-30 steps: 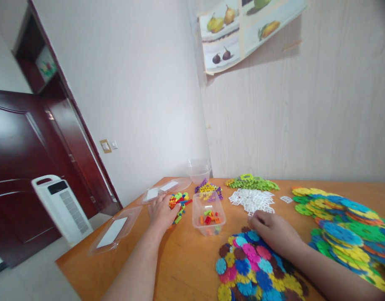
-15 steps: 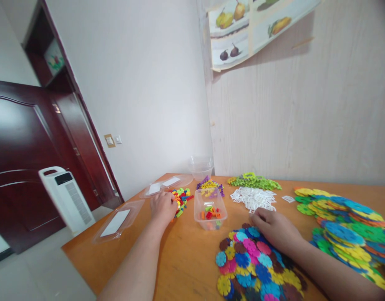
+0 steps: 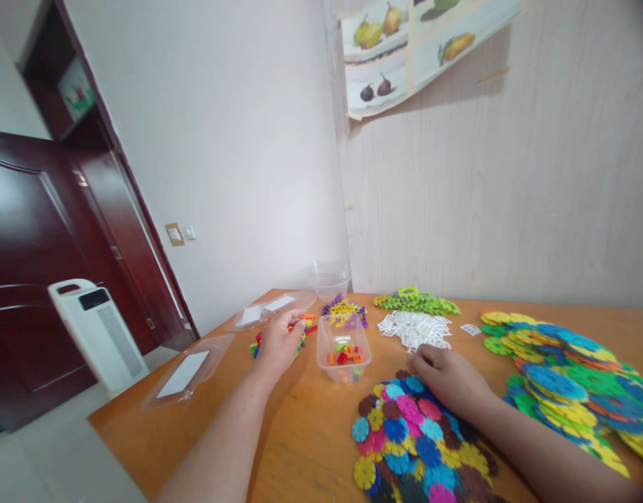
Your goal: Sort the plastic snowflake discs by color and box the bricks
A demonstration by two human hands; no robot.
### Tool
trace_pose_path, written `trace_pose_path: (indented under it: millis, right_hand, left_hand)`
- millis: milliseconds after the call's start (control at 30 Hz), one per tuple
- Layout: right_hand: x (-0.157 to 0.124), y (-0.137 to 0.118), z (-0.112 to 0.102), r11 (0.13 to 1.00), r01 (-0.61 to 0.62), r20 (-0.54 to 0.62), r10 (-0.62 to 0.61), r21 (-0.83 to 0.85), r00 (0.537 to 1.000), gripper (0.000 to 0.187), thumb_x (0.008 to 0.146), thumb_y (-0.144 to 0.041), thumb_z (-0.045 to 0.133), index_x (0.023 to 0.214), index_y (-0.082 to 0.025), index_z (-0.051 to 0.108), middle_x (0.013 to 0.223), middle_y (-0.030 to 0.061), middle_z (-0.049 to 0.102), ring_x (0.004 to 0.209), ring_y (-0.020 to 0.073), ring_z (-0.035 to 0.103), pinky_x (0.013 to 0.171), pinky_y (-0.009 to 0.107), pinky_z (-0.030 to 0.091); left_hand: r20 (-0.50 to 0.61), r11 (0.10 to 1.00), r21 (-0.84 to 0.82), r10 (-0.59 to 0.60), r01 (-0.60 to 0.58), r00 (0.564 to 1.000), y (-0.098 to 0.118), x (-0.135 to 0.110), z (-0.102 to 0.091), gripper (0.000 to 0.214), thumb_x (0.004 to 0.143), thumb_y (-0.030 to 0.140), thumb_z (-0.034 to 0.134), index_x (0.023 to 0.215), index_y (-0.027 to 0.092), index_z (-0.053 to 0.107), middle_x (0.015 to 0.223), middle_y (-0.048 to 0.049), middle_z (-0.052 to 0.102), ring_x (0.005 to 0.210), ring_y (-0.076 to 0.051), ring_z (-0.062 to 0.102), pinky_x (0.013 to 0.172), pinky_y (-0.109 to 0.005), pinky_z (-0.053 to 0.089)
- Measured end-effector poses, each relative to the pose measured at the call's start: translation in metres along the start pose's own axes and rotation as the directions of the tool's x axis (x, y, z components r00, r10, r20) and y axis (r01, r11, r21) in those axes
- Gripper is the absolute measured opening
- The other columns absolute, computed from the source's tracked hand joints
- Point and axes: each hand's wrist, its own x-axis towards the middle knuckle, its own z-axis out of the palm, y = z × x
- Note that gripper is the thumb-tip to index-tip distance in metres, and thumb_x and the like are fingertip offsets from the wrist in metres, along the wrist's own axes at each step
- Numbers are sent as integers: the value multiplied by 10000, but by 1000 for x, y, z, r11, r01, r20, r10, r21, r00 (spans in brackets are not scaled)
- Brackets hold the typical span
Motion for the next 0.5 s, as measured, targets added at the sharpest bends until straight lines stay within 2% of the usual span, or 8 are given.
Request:
trace_pose_path:
  millis: [133,233,367,500]
  right_hand:
    - [-1,-2,-2,1000,-18,8,18,-9,1000,397,929,-476,387,676,-217,548,676,19,639,644,163,561,552,260,270]
    - [-2,-3,-3,1000,-25,16,25,-4,1000,389,923,-475,397,677,-217,551,672,19,637,644,164,560,549,262,269]
    - [-2,-3,-3,1000,-21,13,21,10,1000,383,921,-473,402,679,-218,553,679,18,637,653,168,563,550,264,275]
    - [-3,-3,-3,1000,-25,10,24,17,1000,378,923,-471,404,684,-220,555,689,17,638,660,171,567,553,264,278]
  left_hand:
    - [92,988,-149,-16,30,996,4,-2,0,432,863,376,561,1252,203,636,1133,-75,734,1024,-200,681,927,-344,510]
    - [58,994,-97,-43,49,997,-2,1,-4,358,878,382,533,1162,218,677,1149,-67,729,1064,-207,664,950,-354,498]
    - [29,984,178,-26,20,999,-18,6,-11,293,872,279,486,1056,221,707,1119,-65,727,1051,-211,652,917,-351,494]
    - [68,836,548,-1,-36,998,-26,7,-15,260,810,258,554,992,238,740,1099,-75,714,1073,-252,609,941,-378,442]
